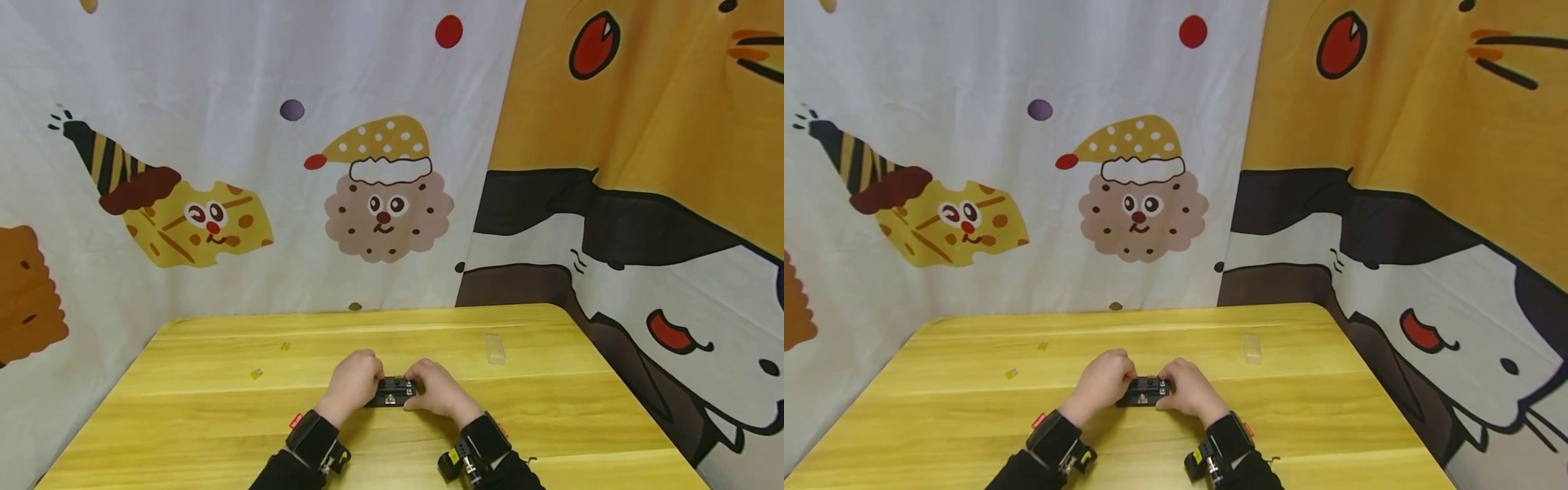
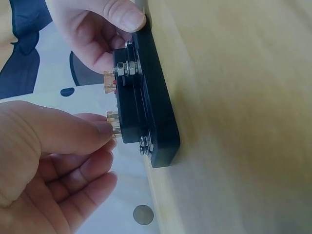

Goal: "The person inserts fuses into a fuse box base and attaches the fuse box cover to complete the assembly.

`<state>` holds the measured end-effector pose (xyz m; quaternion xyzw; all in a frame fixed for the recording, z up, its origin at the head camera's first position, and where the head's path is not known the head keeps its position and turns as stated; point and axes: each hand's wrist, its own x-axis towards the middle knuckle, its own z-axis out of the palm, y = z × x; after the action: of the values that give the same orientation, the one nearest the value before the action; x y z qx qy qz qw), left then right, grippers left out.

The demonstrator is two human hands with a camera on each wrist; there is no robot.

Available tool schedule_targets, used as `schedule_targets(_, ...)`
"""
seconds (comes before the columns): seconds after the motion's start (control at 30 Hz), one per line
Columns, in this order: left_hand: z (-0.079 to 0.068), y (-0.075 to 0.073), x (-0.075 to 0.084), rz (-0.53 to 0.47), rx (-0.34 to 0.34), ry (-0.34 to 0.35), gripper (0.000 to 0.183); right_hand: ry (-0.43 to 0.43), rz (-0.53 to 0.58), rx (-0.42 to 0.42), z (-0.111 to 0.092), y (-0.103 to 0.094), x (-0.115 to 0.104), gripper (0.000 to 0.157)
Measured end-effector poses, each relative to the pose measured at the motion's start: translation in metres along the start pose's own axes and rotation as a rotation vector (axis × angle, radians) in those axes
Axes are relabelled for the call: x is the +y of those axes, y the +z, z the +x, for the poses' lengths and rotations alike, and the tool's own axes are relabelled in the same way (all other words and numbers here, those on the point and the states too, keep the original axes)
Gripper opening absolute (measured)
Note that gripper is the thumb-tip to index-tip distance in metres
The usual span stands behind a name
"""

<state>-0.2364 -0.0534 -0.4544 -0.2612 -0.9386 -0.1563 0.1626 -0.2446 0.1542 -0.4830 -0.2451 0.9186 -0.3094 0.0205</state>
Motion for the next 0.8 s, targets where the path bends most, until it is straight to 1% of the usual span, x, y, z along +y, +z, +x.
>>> schedule_targets(0.23,-0.005,0.0,-0.001,-0.051,-0.008,-0.012,0.012,0.018,-0.005,-0.006,-0.001,0.002,0.001,0.042)
schedule_targets(0.5,-0.013,-0.004,-0.006,-0.092,-0.031,0.007,0.004,0.01,0.0,-0.006,-0.001,0.001,0.0,0.041)
schedule_targets(0.6,-0.016,-0.006,-0.012,-0.101,-0.041,-0.017,0.007,0.019,0.009,-0.005,0.0,0.0,-0.001,0.041)
schedule_targets(0.8,-0.025,-0.013,-0.027,-0.137,-0.026,-0.073,0.012,0.025,0.002,0.001,-0.001,-0.001,-0.004,0.043)
